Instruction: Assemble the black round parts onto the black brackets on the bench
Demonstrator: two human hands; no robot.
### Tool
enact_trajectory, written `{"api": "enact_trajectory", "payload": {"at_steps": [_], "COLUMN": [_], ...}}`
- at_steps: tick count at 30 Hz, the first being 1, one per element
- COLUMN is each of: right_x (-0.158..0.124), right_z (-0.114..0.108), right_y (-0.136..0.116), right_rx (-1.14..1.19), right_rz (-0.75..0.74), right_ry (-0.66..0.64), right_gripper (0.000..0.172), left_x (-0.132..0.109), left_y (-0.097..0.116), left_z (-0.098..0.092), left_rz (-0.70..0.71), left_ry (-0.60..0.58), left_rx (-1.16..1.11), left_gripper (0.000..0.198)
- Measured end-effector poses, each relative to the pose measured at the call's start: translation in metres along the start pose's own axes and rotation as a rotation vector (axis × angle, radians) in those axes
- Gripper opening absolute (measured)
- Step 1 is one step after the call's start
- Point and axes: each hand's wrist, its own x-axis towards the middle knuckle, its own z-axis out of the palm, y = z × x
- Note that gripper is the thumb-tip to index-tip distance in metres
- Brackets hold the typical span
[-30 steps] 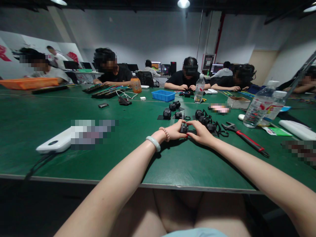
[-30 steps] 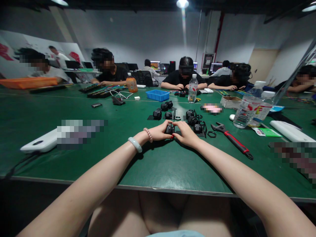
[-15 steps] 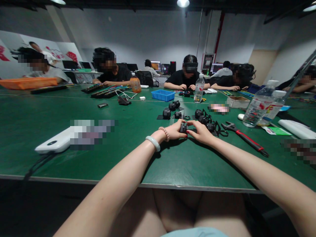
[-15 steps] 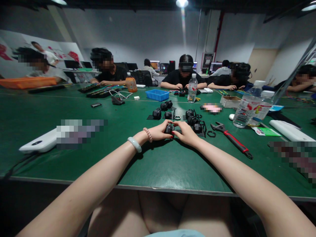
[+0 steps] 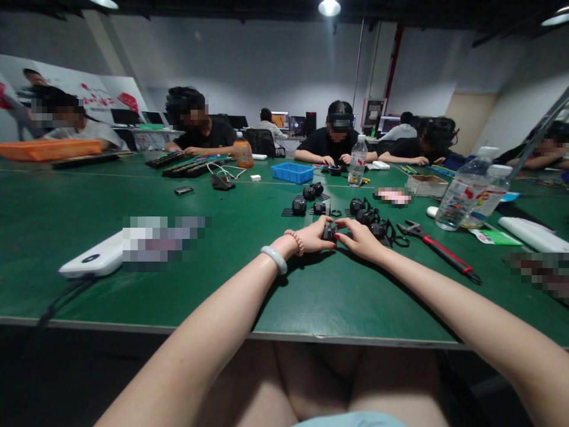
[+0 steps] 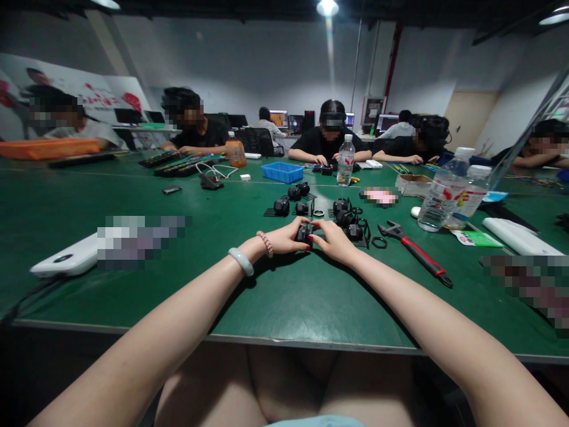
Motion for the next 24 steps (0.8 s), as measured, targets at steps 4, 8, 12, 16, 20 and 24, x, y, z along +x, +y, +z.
{"api": "enact_trajectory", "payload": {"at_steps": [4,8,12,16,20,24], "right_x": [0.0003,0.0008,0.0012,0.0012,0.0012,0.001], "right_z": [0.0004,0.0,-0.0005,0.0004,0.0004,-0.0019], "right_y": [-0.0003,-0.0005,-0.0005,0.0004,0.0022,0.001], "right_rx": [0.003,0.009,0.011,0.002,-0.019,0.009], "right_rz": [0.014,0.02,0.021,0.003,-0.034,-0.098], "right_ry": [-0.005,-0.01,-0.014,-0.014,0.033,0.075], "right_gripper": [0.03,0.03,0.03,0.029,0.031,0.035], "left_x": [0.0004,0.0008,0.0011,0.0008,0.0003,0.0008], "left_y": [0.0001,0.0,-0.0008,-0.0009,-0.0012,-0.0036], "left_z": [-0.0002,-0.0004,-0.0002,-0.0003,-0.0006,-0.0007], "left_rz": [0.006,-0.001,-0.004,-0.004,-0.004,0.008], "left_ry": [0.009,0.009,0.002,0.011,0.011,0.011], "left_rx": [0.006,0.014,0.014,0.01,-0.003,-0.003], "left_gripper": [0.064,0.064,0.064,0.064,0.063,0.063]}}
